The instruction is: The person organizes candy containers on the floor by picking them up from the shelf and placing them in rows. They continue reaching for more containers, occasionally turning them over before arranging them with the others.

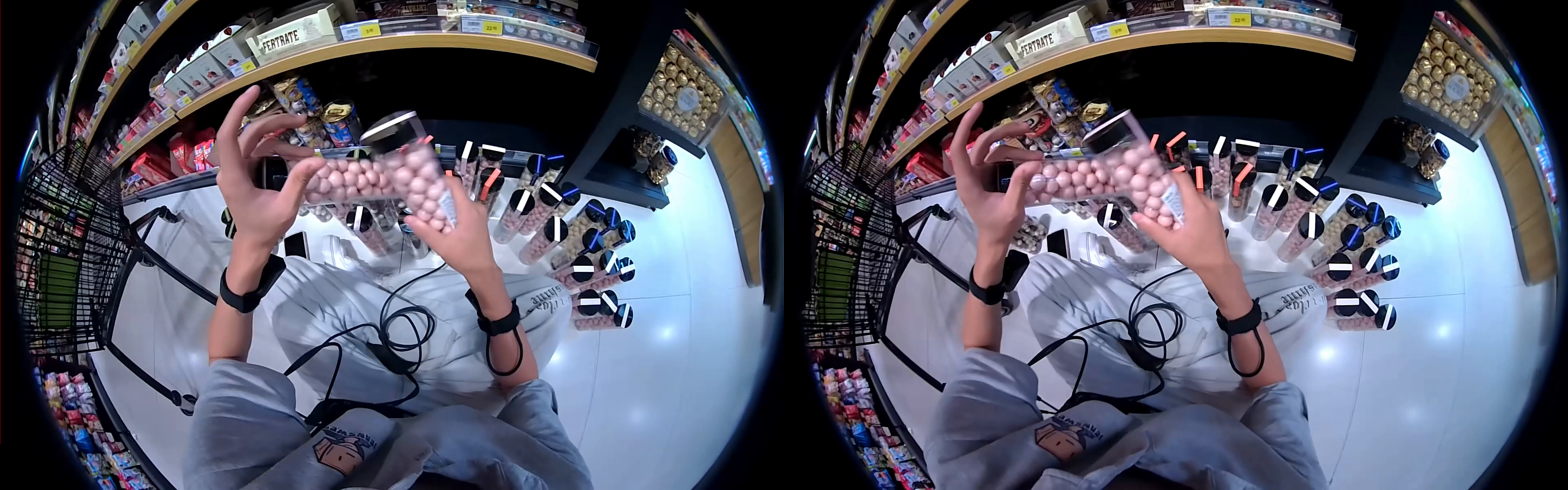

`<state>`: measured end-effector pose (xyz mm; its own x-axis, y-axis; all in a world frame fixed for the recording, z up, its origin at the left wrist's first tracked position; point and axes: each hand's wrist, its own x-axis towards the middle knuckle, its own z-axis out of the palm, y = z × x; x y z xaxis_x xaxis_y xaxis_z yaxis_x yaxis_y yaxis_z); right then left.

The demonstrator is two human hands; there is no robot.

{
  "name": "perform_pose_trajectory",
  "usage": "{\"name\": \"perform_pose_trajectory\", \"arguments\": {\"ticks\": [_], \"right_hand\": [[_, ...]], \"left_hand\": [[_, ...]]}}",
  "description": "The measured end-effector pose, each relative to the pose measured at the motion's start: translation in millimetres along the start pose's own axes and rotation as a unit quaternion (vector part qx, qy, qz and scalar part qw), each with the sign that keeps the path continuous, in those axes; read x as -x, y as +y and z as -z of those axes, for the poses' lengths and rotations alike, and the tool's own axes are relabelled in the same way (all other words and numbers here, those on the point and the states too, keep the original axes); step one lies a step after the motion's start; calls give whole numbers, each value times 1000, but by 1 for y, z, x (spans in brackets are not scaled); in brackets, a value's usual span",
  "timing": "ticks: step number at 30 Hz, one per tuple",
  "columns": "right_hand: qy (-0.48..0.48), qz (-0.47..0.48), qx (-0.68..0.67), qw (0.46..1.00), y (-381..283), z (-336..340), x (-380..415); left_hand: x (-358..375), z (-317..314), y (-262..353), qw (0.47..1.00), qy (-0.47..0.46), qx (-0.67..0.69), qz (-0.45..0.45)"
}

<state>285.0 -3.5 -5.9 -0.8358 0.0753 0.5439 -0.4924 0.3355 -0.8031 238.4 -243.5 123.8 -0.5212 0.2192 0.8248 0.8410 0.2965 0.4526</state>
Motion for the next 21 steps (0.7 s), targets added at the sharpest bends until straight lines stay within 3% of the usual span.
{"name": "perform_pose_trajectory", "arguments": {"ticks": [2, 6, 9, 12, 15, 17, 19, 21], "right_hand": [[-49, -20, 54, 997, -3, -3, 0], [-10, -23, 37, 999, 0, -10, 5], [-33, -43, 62, 997, 3, -10, 7], [-3, -4, 53, 999, 9, -12, 8], [-28, -13, 24, 999, 5, -10, 9], [7, 5, 3, 1000, 5, -6, 9], [-7, -31, -18, 999, 19, -4, 10], [96, -35, -162, 982, 29, -5, 10]], "left_hand": [[0, 2, -2, 998, 27, -49, -40], [3, 2, -4, 996, -14, -80, -30], [3, -5, -6, 998, 2, -64, -23], [2, -10, -9, 996, 38, -70, -37], [2, -13, -9, 998, 45, -45, -5], [-1, -14, -9, 998, 33, -41, 42], [-3, -15, -8, 996, 7, 6, 85], [-4, -16, -10, 990, -13, 56, 129]]}}
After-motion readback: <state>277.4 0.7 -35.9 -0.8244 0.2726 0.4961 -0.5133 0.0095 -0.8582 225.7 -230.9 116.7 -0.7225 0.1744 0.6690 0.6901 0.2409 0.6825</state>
